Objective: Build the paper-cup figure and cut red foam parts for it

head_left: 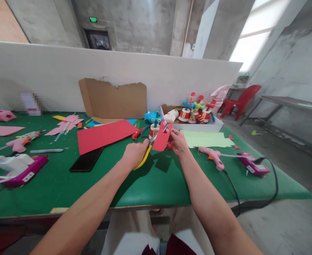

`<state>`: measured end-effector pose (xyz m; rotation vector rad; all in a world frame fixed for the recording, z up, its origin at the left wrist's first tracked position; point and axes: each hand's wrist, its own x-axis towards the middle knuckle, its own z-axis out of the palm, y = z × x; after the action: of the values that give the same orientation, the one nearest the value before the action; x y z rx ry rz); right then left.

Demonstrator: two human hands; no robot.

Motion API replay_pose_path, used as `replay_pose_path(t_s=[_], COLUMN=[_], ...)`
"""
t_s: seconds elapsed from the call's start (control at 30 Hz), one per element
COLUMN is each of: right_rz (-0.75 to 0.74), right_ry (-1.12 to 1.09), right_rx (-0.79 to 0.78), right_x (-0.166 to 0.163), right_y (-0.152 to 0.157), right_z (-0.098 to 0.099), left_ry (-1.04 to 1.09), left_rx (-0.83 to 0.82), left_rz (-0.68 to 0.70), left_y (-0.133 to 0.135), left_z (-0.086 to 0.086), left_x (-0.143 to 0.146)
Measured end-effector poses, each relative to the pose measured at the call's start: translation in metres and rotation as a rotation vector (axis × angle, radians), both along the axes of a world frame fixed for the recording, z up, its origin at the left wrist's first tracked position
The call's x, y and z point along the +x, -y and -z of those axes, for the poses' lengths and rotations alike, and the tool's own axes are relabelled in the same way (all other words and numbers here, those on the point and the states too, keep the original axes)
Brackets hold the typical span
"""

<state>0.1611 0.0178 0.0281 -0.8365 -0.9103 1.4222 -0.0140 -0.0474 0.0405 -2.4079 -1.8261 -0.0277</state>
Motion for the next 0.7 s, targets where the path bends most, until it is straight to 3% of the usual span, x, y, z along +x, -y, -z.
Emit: replay_pose_path(t_s=[0.7], right_rz=[0.009], right_ry=[0.015], right_rx=[0.018], right_x=[0.0009], right_y=[-0.0018], right_z=[0.0005], left_ry=[-0.015], left_rx=[-0.018], left_rz=[-0.01], left_y=[-0.0006], left_z=[-0.0002], left_x=[0.0005])
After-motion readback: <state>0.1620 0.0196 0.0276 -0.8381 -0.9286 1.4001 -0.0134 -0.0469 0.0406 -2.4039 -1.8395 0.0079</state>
